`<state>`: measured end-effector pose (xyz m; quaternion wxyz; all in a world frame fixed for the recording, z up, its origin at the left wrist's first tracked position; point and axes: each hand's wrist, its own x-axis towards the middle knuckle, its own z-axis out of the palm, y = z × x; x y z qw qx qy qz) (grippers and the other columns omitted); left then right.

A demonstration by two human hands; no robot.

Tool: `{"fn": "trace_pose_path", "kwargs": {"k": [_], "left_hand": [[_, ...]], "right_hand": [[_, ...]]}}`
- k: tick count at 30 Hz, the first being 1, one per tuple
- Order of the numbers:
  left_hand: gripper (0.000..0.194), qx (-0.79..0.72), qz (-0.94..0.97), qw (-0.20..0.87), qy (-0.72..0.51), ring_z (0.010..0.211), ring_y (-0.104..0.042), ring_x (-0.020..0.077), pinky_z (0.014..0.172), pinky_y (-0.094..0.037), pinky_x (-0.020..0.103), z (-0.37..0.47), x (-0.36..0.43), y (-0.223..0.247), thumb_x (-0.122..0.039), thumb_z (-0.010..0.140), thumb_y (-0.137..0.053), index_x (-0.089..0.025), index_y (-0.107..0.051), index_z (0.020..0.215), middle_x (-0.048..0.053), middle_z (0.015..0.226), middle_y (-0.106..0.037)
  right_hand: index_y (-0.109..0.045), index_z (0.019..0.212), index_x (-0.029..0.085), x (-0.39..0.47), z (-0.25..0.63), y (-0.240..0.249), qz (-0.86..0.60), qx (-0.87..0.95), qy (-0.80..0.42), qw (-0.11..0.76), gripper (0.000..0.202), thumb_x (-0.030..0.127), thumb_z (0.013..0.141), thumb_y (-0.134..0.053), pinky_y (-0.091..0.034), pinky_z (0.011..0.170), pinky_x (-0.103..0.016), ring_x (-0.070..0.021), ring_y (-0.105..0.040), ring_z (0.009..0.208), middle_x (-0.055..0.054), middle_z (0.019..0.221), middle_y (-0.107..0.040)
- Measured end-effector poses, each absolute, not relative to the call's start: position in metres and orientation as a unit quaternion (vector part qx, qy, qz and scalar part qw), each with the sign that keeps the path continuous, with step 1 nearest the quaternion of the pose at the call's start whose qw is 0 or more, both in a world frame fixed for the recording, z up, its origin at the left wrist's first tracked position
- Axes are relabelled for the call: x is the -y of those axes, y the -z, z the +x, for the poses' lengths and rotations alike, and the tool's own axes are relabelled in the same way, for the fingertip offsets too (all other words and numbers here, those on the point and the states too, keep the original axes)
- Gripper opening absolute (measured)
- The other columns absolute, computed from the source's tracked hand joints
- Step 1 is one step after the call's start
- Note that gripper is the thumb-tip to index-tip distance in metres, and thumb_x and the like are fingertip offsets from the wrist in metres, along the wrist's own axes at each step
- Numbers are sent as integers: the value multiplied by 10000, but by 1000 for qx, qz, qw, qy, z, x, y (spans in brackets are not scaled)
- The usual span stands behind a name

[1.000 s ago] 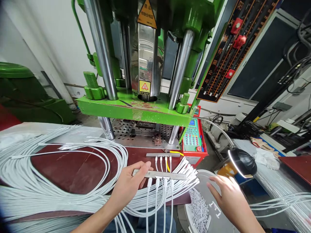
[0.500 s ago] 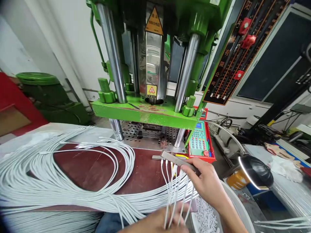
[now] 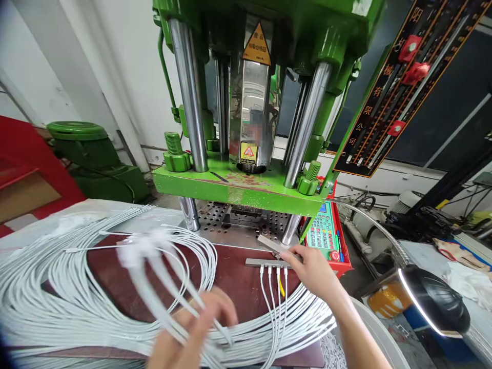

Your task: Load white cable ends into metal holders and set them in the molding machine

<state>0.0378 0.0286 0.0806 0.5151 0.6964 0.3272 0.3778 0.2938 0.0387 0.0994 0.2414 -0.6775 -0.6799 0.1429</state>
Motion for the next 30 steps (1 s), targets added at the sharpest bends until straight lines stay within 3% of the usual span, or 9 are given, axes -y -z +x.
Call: {"fn": "trace_pose_path", "kwargs": {"k": [3,5,7,10,14,17,22,25,30], "left_hand": [[421,-517,618,227,-548,717,-580,208,751,-427,319,6,-99,-87,-452,908,-323,-222,-569,655,55,716,-637],[422,-658,587,123,-455,788,-614,258,785,-418,341,-20,-149,-81,-466,882,-326,-212,-568,648,77,700,-651],[489,-744,587,147,-282,691,-625,305,720,-432,376,-47,-187,-65,-500,855,-332,-211,-543,523,105,548,-619],[575,-760,590,202,-182,460,-590,272,590,-451,357,-76,-212,-37,-593,786,-425,-216,-486,356,103,374,-545],[669,-762,612,154,-147,574,-642,319,625,-467,394,-77,-208,-19,-718,763,-356,-156,-598,493,167,502,-627],[688,-728,663,68,-162,760,-648,385,692,-459,466,-52,-193,-24,-637,846,-271,-75,-654,743,244,702,-659],[371,-478,860,28,-176,1031,-573,216,945,-396,338,-1,-169,-27,-412,931,-338,-188,-633,946,95,1010,-656],[309,-370,917,16,-151,965,-582,177,999,-359,321,13,-167,-21,-405,914,-419,-200,-648,888,47,937,-658],[391,-354,927,-13,-126,852,-600,217,888,-417,375,-7,-174,-19,-359,933,-370,-161,-655,753,80,812,-647]], "right_hand": [[-622,965,192,-66,294,-73,-683,697,-127,179,338,491,906,-476,-385,591,-268,-183,-574,646,5,668,-614],[-588,1020,194,-82,294,-58,-675,719,-98,135,284,439,906,-500,-394,618,-277,-203,-601,692,-6,708,-632],[-576,997,188,-94,294,-46,-661,741,-66,104,232,384,931,-470,-409,660,-296,-223,-629,760,-37,799,-667],[-576,970,180,-109,296,-28,-644,759,-42,88,210,338,943,-440,-433,706,-319,-241,-646,832,-74,914,-682],[-598,946,195,-124,300,-6,-627,772,-44,100,226,351,934,-434,-464,717,-331,-237,-633,866,-75,951,-656],[-606,944,197,-127,302,1,-612,782,-46,106,229,347,933,-434,-475,746,-346,-237,-602,909,-77,967,-622],[-620,945,175,-125,301,-2,-605,788,-55,100,246,346,934,-443,-467,813,-380,-251,-569,956,-90,968,-594],[-632,951,178,-129,303,-4,-613,781,-83,86,246,348,927,-457,-461,829,-377,-246,-585,944,-86,974,-608],[-646,1001,173,-128,298,-14,-612,779,-96,94,226,331,908,-515,-453,836,-345,-234,-603,952,-78,985,-634]]}}
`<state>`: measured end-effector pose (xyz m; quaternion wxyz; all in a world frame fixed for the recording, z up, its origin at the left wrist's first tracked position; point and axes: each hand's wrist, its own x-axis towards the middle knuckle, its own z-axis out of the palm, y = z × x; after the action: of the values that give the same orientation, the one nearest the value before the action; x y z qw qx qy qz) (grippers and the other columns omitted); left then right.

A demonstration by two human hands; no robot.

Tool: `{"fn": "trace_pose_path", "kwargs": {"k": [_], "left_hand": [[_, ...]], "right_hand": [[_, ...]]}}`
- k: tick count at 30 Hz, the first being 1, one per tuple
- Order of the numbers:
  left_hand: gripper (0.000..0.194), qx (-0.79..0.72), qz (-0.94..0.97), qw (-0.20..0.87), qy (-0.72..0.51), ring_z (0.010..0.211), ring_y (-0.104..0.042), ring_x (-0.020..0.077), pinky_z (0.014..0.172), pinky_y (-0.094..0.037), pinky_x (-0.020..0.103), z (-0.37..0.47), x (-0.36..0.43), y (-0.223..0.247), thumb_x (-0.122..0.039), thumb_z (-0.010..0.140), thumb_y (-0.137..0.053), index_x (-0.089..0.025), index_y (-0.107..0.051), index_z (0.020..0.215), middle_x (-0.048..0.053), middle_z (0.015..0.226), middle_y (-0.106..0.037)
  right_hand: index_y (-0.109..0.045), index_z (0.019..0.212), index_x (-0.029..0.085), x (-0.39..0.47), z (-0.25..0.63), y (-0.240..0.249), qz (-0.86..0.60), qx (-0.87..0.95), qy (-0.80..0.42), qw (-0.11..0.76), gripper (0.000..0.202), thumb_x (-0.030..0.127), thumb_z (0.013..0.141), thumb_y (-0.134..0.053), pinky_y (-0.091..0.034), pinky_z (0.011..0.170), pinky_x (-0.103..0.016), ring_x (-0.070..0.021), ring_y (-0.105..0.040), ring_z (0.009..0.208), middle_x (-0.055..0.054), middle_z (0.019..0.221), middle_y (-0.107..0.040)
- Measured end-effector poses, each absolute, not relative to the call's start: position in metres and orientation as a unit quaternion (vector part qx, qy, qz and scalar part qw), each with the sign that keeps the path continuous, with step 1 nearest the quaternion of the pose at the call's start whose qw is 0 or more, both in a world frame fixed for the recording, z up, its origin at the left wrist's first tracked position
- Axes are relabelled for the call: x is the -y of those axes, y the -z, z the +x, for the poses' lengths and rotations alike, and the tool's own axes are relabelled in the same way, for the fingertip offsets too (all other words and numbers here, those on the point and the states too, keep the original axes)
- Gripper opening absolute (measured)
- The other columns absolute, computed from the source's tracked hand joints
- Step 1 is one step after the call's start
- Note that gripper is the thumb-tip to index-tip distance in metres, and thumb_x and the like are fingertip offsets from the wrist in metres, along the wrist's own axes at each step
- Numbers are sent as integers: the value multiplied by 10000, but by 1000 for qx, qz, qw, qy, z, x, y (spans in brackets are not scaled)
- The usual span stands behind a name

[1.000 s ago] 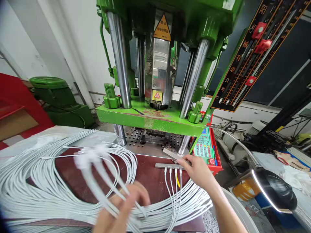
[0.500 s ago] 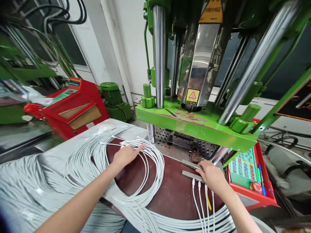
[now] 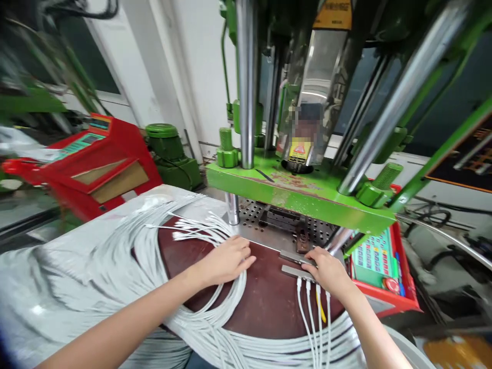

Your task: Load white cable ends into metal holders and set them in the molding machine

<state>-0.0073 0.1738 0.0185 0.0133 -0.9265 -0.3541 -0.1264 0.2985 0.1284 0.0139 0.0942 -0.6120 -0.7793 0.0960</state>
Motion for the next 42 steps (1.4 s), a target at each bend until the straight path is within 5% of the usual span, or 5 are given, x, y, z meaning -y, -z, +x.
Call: {"fn": "trace_pose_path", "kwargs": {"k": [18,25,32,38,42], "left_hand": [[298,407,-907,17,109,873,-545,292,816,-413,425,6,-189,-9,-302,912,-363,-136,-596,827,120,864,-582],[361,386,-848,-351,94,669,-566,181,610,-332,293,74,-77,-28,-446,893,-405,-210,-567,675,13,706,-646],[453,435,-783,-436,90,675,-569,215,607,-308,309,94,-57,-12,-507,860,-402,-185,-561,583,70,642,-647],[421,366,-616,-678,164,649,-584,159,613,-402,272,112,-50,-13,-548,781,-531,-158,-569,935,24,714,-636],[511,276,-460,-833,132,511,-583,140,494,-426,255,130,-33,-12,-606,665,-610,-148,-521,875,39,669,-649]], "right_hand": [[-653,944,206,-81,302,-47,-647,751,-79,105,179,313,933,-510,-451,796,-277,-195,-596,928,-33,945,-660],[-671,978,131,-78,285,-34,-645,760,-48,72,169,220,885,-563,-440,839,-358,-271,-540,981,-115,964,-617],[-634,986,155,-78,290,-29,-635,765,-55,87,140,147,889,-533,-429,850,-327,-239,-507,1004,-91,995,-590],[-523,1034,171,-71,299,-51,-632,759,-63,143,118,160,938,-456,-438,812,-294,-180,-543,927,-68,1016,-569],[-519,1002,191,-72,301,-77,-629,758,-61,161,94,191,948,-442,-429,779,-292,-177,-550,901,-53,982,-579]]}}
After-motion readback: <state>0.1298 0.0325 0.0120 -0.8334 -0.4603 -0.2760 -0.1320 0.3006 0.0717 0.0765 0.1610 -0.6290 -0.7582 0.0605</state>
